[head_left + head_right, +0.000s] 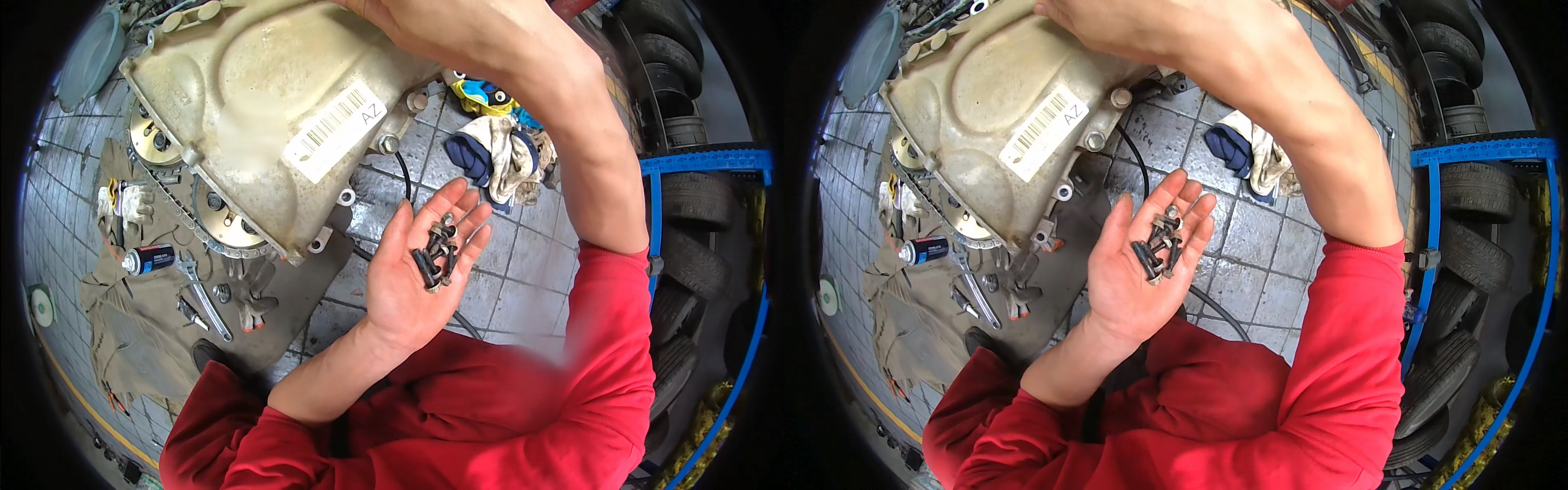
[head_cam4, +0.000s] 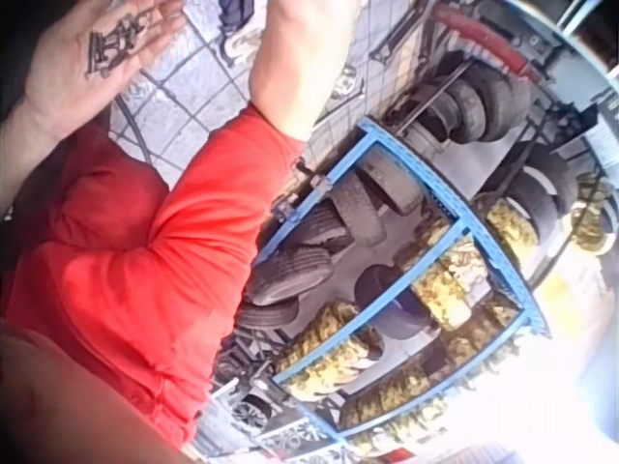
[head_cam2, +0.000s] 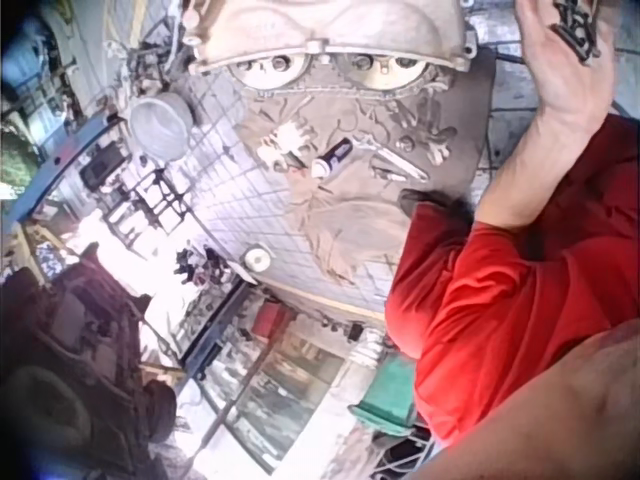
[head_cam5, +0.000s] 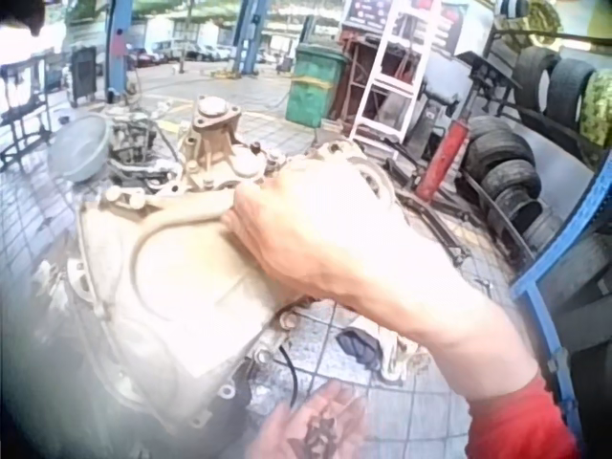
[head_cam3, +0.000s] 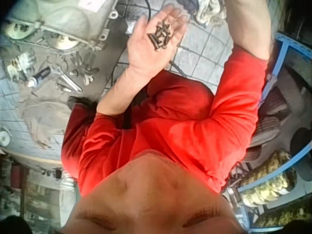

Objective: The person walks to a disassembled engine on the floor and begins inserting bolts into the engine block by hand. They continue to thread multiple bolts into various holes on the engine casing throughout the clip.

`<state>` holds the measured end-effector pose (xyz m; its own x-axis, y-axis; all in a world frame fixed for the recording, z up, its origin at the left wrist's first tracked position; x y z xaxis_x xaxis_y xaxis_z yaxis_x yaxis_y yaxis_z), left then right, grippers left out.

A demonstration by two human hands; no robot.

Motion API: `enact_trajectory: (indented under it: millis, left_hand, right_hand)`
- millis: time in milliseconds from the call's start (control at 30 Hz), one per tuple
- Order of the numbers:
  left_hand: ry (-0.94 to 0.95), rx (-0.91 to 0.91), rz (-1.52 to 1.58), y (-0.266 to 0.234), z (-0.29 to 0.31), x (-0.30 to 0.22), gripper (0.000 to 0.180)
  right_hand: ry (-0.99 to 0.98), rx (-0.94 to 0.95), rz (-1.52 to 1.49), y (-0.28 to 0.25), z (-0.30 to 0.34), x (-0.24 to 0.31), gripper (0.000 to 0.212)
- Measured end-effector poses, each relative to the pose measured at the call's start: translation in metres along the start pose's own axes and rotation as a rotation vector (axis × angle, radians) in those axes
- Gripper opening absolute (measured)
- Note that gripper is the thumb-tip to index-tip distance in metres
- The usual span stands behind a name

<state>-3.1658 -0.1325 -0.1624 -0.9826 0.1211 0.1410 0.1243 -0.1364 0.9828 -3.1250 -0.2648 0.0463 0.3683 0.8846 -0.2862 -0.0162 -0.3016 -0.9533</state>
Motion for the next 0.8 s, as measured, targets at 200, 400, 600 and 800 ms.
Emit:
enact_trajectory:
  millis: [200, 400, 600, 800]
  left_hand:
    - [-0.013, 0.009, -0.189, 0.002, 0.005, 0.002, 0.079]
    - [0.051, 0.123, -0.414, 0.005, 0.016, -0.002, 0.097]
    - [0.107, 0.133, -0.637, 0.014, 0.018, 0.000, 0.103]
    - [0.135, 0.253, -0.717, 0.013, 0.020, -0.003, 0.104]
  right_hand:
    - [-0.135, -0.271, 0.178, 0.034, -0.006, -0.009, 0.027]
    - [-0.026, -0.187, 0.114, 0.034, -0.009, -0.003, 0.026]
    - [-0.097, -0.207, 0.266, 0.035, -0.007, -0.006, 0.028]
    - [-0.190, -0.200, 0.365, 0.028, 0.000, 0.003, 0.028]
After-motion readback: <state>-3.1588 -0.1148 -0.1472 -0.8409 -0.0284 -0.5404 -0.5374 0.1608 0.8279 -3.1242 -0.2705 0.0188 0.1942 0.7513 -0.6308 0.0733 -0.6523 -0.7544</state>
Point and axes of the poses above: each hand's wrist, its own z-axis away from the middle knuckle, its own y-axis out of the palm, x = y × z, the point moved 4 cm from there along -z, towards the middle knuckle, and after that the axes turned 7 degrees about x, right-handed, at the moved point
